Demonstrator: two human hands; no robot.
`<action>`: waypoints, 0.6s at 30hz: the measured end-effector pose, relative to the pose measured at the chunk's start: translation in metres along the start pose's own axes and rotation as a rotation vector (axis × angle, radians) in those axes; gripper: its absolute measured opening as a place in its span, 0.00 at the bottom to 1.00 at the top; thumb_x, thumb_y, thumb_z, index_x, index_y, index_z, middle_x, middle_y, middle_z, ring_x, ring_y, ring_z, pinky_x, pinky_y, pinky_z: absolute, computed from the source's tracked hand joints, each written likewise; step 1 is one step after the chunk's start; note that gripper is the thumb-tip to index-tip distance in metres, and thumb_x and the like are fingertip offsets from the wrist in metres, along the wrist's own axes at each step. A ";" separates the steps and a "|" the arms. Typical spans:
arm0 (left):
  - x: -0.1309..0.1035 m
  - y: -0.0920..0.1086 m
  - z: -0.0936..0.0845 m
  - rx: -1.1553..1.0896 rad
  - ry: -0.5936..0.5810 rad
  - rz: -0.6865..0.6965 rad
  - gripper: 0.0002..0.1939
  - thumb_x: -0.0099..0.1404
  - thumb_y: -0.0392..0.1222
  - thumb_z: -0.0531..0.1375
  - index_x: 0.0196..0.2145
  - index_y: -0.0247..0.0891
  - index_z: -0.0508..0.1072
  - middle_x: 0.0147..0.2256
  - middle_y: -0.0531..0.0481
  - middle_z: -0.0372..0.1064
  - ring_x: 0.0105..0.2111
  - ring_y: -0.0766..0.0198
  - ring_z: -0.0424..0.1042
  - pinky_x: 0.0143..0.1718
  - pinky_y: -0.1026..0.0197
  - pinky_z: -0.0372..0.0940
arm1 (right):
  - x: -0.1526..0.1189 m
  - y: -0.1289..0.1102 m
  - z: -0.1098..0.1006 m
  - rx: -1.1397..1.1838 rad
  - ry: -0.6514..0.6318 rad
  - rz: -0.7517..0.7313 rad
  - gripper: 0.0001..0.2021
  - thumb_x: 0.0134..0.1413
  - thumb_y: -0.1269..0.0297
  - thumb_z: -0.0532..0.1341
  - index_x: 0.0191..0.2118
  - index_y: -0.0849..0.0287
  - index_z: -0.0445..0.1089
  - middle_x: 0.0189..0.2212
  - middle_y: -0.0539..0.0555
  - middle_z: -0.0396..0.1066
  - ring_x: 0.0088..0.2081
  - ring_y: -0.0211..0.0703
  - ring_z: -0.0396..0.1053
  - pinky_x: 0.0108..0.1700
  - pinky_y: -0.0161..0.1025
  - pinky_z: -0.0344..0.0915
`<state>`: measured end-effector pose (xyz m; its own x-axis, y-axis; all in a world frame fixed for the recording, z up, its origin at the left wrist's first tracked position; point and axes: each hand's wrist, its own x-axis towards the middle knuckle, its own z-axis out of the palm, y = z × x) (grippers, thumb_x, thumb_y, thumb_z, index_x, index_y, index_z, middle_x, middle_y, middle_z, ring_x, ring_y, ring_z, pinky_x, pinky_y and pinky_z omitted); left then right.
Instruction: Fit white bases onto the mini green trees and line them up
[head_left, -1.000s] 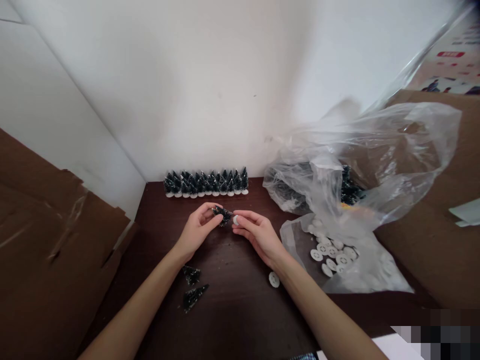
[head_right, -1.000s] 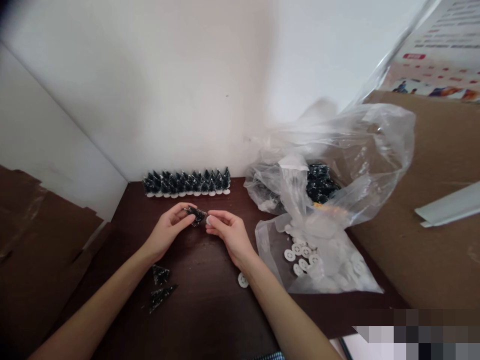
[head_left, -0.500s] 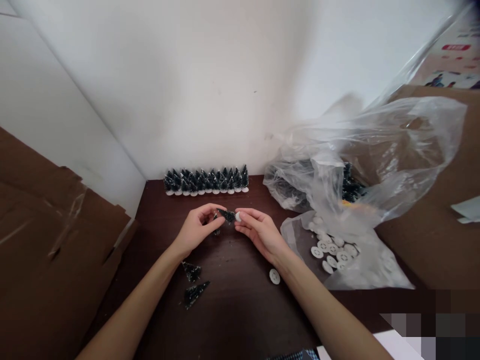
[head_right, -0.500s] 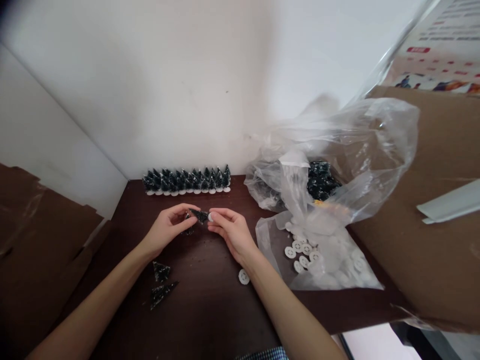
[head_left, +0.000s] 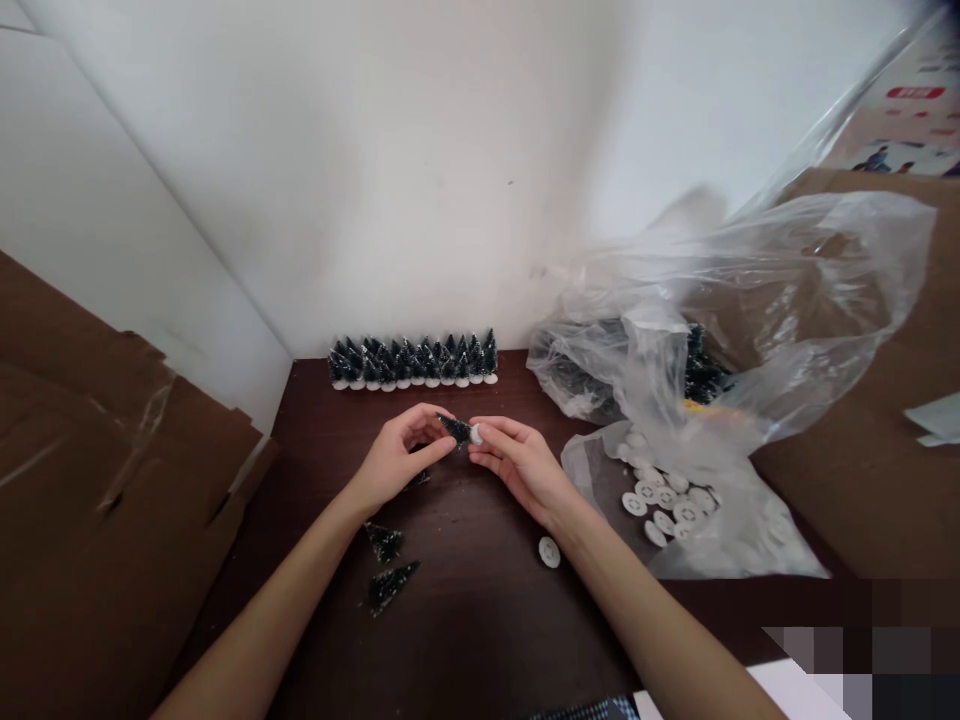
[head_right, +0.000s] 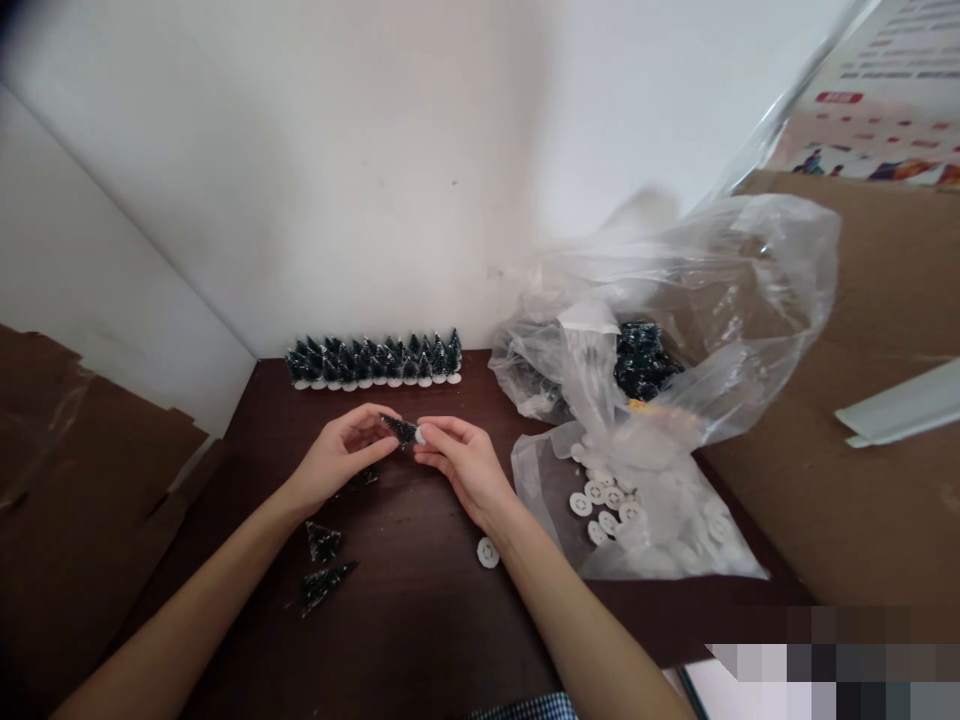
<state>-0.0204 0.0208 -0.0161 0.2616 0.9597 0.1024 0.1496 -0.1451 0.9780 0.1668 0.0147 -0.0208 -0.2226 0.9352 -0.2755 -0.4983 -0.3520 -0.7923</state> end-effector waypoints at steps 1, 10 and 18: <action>0.000 0.000 0.000 0.004 0.028 0.008 0.12 0.61 0.45 0.64 0.39 0.36 0.71 0.34 0.50 0.72 0.35 0.62 0.71 0.41 0.58 0.67 | 0.000 0.000 0.000 0.000 0.003 -0.001 0.13 0.40 0.63 0.75 0.34 0.61 0.79 0.31 0.51 0.76 0.32 0.37 0.72 0.43 0.39 0.69; 0.001 0.000 0.001 -0.019 0.073 0.054 0.19 0.62 0.43 0.64 0.48 0.37 0.68 0.34 0.51 0.72 0.34 0.63 0.71 0.39 0.61 0.66 | -0.002 -0.001 0.002 -0.007 0.001 0.012 0.14 0.38 0.62 0.75 0.34 0.61 0.78 0.30 0.51 0.76 0.31 0.36 0.72 0.41 0.38 0.69; -0.001 0.003 0.001 0.047 0.002 0.045 0.15 0.64 0.46 0.62 0.46 0.37 0.73 0.30 0.52 0.70 0.31 0.64 0.70 0.35 0.61 0.65 | -0.003 -0.001 0.002 -0.025 -0.024 0.012 0.14 0.39 0.62 0.75 0.34 0.61 0.78 0.31 0.51 0.76 0.32 0.36 0.72 0.42 0.39 0.68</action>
<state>-0.0191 0.0196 -0.0134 0.2670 0.9524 0.1469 0.1820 -0.1995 0.9628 0.1659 0.0125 -0.0182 -0.2489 0.9295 -0.2721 -0.4744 -0.3619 -0.8025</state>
